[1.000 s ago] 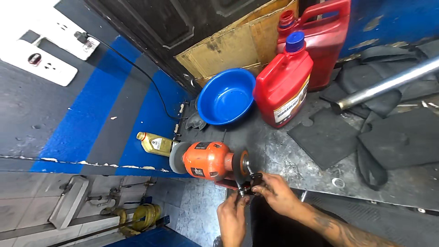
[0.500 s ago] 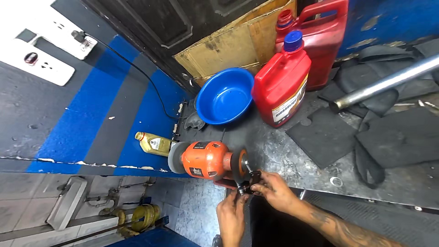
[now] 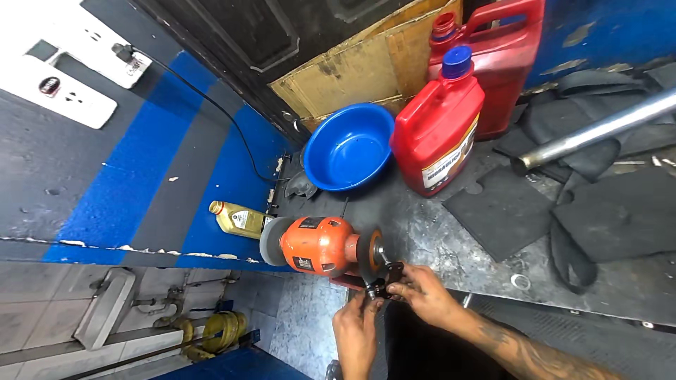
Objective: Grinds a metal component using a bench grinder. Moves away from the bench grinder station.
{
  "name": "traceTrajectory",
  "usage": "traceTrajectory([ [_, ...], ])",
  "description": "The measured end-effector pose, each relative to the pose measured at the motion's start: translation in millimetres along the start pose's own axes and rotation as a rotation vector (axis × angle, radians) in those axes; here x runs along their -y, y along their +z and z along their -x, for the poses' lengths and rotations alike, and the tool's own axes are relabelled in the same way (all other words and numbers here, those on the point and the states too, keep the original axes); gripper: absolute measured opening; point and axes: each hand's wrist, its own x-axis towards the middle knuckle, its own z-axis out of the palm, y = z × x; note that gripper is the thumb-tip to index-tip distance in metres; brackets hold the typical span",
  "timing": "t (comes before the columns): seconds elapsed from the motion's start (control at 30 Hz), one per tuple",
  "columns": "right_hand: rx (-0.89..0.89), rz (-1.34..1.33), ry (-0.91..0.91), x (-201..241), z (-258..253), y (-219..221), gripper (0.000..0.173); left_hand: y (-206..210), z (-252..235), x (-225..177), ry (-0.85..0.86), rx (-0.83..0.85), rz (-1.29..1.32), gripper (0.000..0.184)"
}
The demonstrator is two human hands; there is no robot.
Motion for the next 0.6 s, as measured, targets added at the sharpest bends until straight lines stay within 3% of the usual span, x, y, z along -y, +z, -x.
traceTrajectory([
  [0.6,0.013,-0.041,0.021,1.3,-0.6,-0.9,0.017,0.2,-0.6,-0.6,0.006,-0.011,-0.019,0.033],
])
